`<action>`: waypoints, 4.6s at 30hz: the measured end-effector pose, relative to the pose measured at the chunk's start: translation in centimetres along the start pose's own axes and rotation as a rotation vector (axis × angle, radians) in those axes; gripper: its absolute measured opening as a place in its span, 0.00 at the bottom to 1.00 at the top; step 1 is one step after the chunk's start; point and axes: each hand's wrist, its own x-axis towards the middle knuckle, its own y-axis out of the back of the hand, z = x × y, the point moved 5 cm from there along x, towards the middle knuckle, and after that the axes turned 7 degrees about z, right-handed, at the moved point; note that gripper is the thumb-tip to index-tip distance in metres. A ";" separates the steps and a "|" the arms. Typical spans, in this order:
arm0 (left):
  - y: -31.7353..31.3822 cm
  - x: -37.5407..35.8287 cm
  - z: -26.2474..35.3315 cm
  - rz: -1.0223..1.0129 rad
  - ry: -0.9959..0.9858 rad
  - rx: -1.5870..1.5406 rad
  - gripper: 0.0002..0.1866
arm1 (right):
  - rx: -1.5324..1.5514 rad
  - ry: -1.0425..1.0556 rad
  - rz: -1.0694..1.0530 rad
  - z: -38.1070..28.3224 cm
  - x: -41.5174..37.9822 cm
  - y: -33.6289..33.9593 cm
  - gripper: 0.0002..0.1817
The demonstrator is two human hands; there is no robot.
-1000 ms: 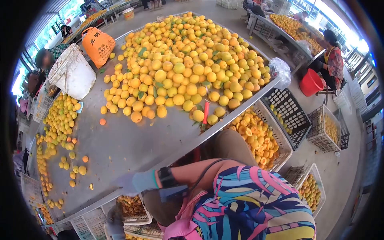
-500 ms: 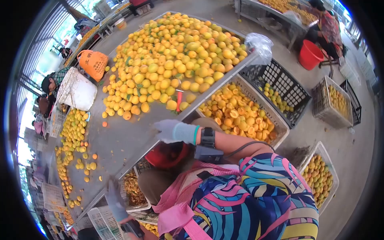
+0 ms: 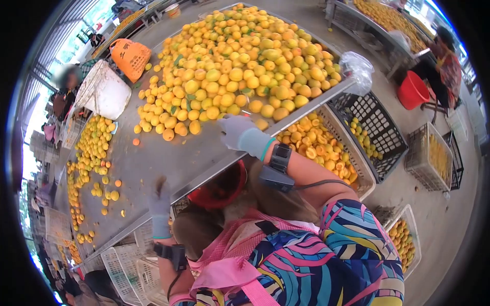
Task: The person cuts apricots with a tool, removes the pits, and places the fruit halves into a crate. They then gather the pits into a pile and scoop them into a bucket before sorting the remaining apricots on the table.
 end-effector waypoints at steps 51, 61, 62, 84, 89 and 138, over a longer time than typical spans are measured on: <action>4.3 -18.1 -0.4 0.125 0.587 -1.213 0.25 | 0.230 0.766 -0.325 -15.0 -10.4 -10.0 0.29; 23.8 -34.1 -21.2 0.738 0.594 0.539 0.31 | 0.187 0.683 -0.410 -13.3 -11.3 -10.6 0.23; 24.9 -33.7 -20.3 0.773 0.630 0.498 0.31 | 0.155 0.653 -0.406 -13.2 -11.1 -10.2 0.23; 5.4 1.1 -5.1 0.097 0.417 -0.385 0.20 | -0.068 0.047 0.051 4.4 6.2 3.1 0.30; 13.3 4.8 2.1 -0.127 0.257 0.000 0.18 | 0.040 0.095 -0.101 3.5 11.1 15.3 0.25; -2.8 23.3 -3.2 -0.464 -0.924 0.504 0.22 | 0.487 0.124 -0.279 -1.0 22.6 -2.0 0.20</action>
